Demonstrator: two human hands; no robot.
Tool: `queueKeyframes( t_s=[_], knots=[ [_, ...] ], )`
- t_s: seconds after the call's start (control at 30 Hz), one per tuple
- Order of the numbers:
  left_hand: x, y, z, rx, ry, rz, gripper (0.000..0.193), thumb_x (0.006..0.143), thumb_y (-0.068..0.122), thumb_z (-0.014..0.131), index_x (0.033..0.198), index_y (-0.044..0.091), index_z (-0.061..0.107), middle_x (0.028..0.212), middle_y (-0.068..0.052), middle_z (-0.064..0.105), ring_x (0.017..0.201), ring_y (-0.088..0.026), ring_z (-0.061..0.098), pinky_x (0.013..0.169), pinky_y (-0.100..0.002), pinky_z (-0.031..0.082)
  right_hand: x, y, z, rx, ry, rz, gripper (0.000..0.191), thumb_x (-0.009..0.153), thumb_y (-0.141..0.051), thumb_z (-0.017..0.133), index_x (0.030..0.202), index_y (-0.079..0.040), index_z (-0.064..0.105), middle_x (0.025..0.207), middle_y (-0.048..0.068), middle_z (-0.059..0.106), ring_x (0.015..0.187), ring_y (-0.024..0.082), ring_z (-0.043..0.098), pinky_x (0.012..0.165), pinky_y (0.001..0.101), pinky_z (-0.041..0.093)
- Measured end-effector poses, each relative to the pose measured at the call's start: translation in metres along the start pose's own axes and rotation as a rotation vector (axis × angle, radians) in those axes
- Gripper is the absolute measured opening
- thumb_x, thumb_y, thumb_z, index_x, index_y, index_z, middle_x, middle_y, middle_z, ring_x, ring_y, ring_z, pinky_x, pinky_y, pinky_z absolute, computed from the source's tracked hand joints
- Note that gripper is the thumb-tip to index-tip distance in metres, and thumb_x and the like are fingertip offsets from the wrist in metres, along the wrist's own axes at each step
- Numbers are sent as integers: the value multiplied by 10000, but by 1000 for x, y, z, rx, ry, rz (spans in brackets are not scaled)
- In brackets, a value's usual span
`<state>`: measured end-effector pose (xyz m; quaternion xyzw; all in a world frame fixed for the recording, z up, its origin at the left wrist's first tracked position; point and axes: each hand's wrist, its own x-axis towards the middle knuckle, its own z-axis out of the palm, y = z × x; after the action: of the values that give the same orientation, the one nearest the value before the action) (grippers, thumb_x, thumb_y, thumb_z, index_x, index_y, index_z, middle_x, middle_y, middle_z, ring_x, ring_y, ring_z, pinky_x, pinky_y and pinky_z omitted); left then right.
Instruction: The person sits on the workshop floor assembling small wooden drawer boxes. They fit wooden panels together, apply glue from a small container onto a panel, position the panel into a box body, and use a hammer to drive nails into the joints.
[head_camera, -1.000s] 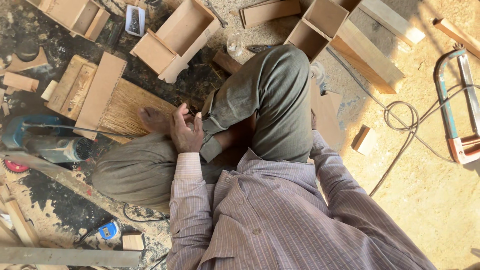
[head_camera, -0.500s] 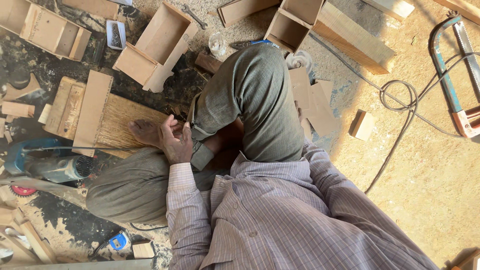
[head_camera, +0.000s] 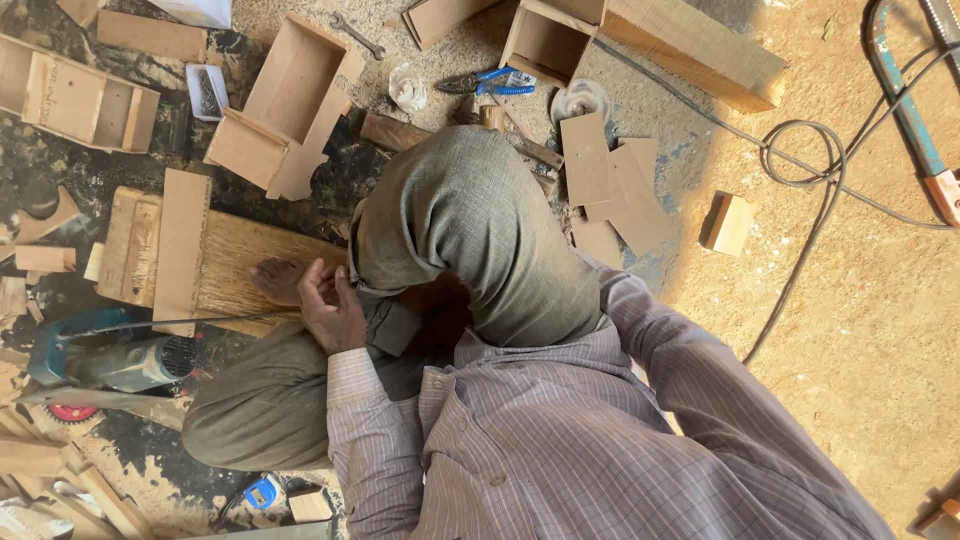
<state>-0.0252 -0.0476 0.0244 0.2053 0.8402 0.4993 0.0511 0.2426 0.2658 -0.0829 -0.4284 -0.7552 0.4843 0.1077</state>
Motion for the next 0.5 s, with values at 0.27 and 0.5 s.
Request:
queueKeyframes(
  t_s=[0.27, 0.5],
  knots=[
    [-4, -10, -1, -14, 6, -2, 384, 1042, 135, 683, 1367, -30, 563, 1130, -125, 690, 976, -176, 676, 832, -300, 571, 16, 22, 5, -51, -26, -31, 275, 1075, -197, 664, 1255, 1, 601, 1121, 192, 719, 1008, 297, 712, 863, 405, 577],
    [-2, -13, 2, -30, 13, -40, 413, 1014, 144, 697, 1371, -14, 561, 1103, -113, 698, 933, -166, 675, 797, -288, 570, 65, -13, 4, -151, -29, -143, 269, 1073, -199, 671, 1237, 2, 600, 1114, 196, 715, 1005, 309, 711, 859, 415, 575]
  ],
)
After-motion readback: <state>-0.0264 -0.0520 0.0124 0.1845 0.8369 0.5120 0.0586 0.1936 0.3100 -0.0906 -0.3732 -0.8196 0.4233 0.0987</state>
